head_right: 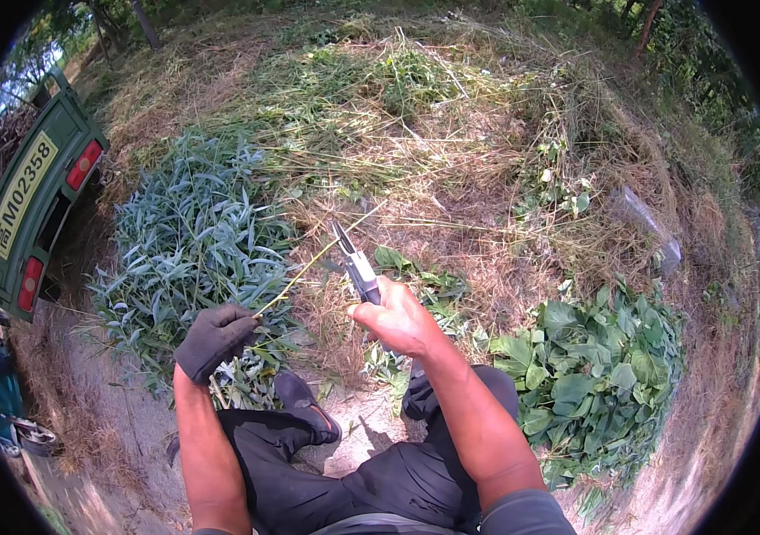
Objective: The person sits on the ground and uses pruning shears to trim leaves and side branches from long plant stems. They handle each stem one at a time, cutting off unwanted parts and placing the trimmed stems aside.
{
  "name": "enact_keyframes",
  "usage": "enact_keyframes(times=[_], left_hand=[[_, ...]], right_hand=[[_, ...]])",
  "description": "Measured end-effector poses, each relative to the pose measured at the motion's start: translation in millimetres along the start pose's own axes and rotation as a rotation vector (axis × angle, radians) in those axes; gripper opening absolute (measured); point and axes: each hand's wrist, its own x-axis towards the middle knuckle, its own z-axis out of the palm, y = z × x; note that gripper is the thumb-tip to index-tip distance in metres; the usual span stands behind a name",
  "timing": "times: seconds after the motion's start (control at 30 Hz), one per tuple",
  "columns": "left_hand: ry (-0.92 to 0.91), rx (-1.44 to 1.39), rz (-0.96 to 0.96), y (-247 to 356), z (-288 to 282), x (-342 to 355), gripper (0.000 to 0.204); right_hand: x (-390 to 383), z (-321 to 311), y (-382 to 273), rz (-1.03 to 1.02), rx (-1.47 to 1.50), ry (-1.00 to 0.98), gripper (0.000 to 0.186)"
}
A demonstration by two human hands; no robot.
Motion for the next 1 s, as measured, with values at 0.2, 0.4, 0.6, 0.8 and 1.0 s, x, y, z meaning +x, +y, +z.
enact_keyframes(times=[0.2,0.4,0.6,0.8,1.0], left_hand=[[0.035,-0.02,0.039,-8,-7,0,0.021],[0.12,-0.054,0.021,-17,-16,2,0.02],[0.208,-0.133,0.018,-14,-13,5,0.017],[0.201,-0.089,0.081,-17,-7,9,0.019],[0.211,-0.086,0.105,-18,-4,11,0.017]], right_hand=[[-1,-2,-4,-0.043,-0.012,0.113,0.025],[1,-1,4,-0.135,-0.143,0.186,0.029],[1,-2,4,-0.028,0.008,0.009,0.021],[-7,10,-10,-0.044,-0.152,-0.175,0.039],[-11,16,-26,-0.011,-0.185,-0.186,0.023]])
